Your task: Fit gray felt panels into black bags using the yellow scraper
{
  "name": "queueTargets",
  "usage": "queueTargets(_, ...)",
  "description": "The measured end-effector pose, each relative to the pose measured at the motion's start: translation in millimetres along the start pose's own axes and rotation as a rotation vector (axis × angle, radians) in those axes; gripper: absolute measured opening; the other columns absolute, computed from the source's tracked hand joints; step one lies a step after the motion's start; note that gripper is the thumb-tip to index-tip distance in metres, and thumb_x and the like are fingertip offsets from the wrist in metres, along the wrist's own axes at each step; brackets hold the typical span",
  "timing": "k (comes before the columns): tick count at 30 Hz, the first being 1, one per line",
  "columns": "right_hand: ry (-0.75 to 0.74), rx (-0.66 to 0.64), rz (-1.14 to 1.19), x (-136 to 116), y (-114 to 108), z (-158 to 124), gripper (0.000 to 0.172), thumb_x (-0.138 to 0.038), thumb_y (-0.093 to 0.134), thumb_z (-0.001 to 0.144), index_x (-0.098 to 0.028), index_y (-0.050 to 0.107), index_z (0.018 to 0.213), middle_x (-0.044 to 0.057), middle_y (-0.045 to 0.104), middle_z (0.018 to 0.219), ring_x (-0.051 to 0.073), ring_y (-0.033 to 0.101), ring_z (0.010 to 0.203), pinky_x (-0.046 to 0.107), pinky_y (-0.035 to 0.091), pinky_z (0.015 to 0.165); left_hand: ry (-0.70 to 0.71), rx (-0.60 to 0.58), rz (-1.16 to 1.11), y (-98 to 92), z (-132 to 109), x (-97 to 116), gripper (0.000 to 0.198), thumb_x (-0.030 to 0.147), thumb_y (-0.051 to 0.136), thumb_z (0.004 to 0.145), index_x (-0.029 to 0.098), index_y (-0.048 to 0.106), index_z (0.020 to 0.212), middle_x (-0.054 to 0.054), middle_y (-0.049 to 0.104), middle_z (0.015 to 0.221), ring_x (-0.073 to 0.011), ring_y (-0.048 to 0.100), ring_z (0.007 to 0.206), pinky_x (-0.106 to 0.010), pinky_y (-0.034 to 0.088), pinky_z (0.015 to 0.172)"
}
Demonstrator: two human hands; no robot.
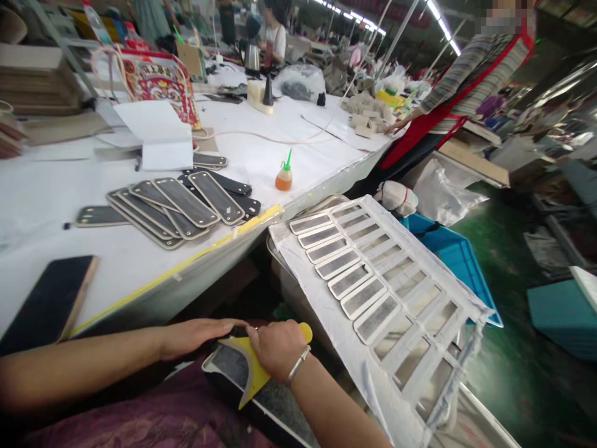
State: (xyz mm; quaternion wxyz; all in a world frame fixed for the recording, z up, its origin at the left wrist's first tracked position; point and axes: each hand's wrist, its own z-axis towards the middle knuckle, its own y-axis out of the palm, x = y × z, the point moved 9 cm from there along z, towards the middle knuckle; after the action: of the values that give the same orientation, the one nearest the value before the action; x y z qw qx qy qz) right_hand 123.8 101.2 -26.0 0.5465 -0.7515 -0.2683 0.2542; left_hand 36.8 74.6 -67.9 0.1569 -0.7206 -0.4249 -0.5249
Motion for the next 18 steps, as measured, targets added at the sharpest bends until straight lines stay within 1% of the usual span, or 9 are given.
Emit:
queueTargets(3,0.056,-0.039,0.051,11.4,1.4,-7.8,0.059,-0.041,0.016,0.094,-0.019,0.066,0.072,0.009,0.069,0.070,0.021,0.063,0.064,0.029,0.036,0.056,0.047,-0.022,0.036,-1.7,4.8,9.3,0.039,0.041,0.044,0.087,0.020,0.060,0.116,-0.003,0.058,0.122,-0.0224,0.049,0.115,-0.032,0.032,0.101)
queueTargets(5,0.141,-0.011,0.194,27.3,-3.4,-19.3,0.060,-0.045,0.019,0.093,-0.018,0.064,0.064,0.009,0.066,0.064,0.019,0.060,0.059,0.029,0.035,0.055,0.066,-0.022,0.126,-2.6,9.0,13.3,0.036,0.038,0.046,0.086,0.019,0.063,0.112,-0.003,0.061,0.118,-0.0222,0.051,0.111,-0.030,0.033,0.098)
queueTargets(6,0.205,0.046,0.356,37.4,-9.0,-26.5,0.060,-0.047,0.022,0.092,-0.017,0.062,0.059,0.008,0.063,0.058,0.017,0.057,0.054,0.028,0.034,0.053,0.063,-0.018,0.147,-3.2,11.1,13.7,0.035,0.036,0.047,0.085,0.019,0.064,0.111,-0.003,0.063,0.115,-0.0223,0.053,0.108,-0.029,0.035,0.095)
queueTargets(8,0.334,0.222,0.775,55.7,-22.1,-41.1,0.060,-0.054,0.025,0.089,-0.018,0.055,0.052,0.003,0.051,0.045,0.012,0.046,0.043,0.026,0.030,0.047,0.050,-0.027,0.136,-2.5,14.6,12.6,0.035,0.034,0.048,0.083,0.017,0.065,0.109,-0.004,0.065,0.110,-0.0226,0.056,0.101,-0.028,0.039,0.089)
queueTargets(10,0.386,0.425,1.181,60.6,-34.5,-48.4,0.061,-0.059,0.022,0.088,-0.020,0.050,0.051,-0.003,0.035,0.038,0.010,0.033,0.036,0.024,0.026,0.041,0.058,-0.060,0.094,1.3,15.9,11.5,0.036,0.034,0.048,0.082,0.016,0.064,0.109,-0.004,0.066,0.106,-0.0227,0.057,0.097,-0.028,0.041,0.084)
queueTargets(12,0.301,0.621,1.544,48.2,-47.7,-42.4,0.060,-0.061,0.019,0.087,-0.021,0.046,0.051,-0.007,0.025,0.038,0.009,0.025,0.034,0.023,0.024,0.038,0.086,-0.073,0.070,3.7,14.4,10.0,0.038,0.037,0.048,0.083,0.015,0.064,0.109,-0.005,0.066,0.103,-0.0230,0.058,0.094,-0.030,0.041,0.083)
queueTargets(14,0.144,0.768,1.908,27.0,-55.7,-26.0,0.056,-0.060,0.026,0.086,-0.021,0.045,0.051,-0.008,0.023,0.039,0.007,0.022,0.033,0.022,0.023,0.037,0.107,-0.061,-0.004,3.2,10.6,5.6,0.040,0.040,0.048,0.084,0.016,0.061,0.113,-0.006,0.066,0.102,-0.0237,0.058,0.095,-0.032,0.041,0.085)
queueTargets(16,0.065,0.812,2.120,6.3,-54.4,-5.5,0.054,-0.059,0.033,0.085,-0.020,0.046,0.050,-0.008,0.024,0.039,0.006,0.021,0.033,0.021,0.021,0.037,0.123,-0.067,-0.143,2.5,5.4,-0.4,0.043,0.040,0.050,0.084,0.016,0.057,0.119,-0.007,0.065,0.108,-0.0250,0.056,0.102,-0.035,0.038,0.091)
queueTargets(18,0.074,0.806,2.171,-7.9,-48.2,11.1,0.051,-0.057,0.039,0.083,-0.020,0.049,0.050,-0.007,0.026,0.039,0.006,0.021,0.034,0.021,0.018,0.036,0.136,-0.088,-0.286,2.0,0.5,-5.3,0.044,0.036,0.052,0.084,0.015,0.054,0.122,-0.009,0.062,0.115,-0.0255,0.052,0.110,-0.038,0.034,0.097)
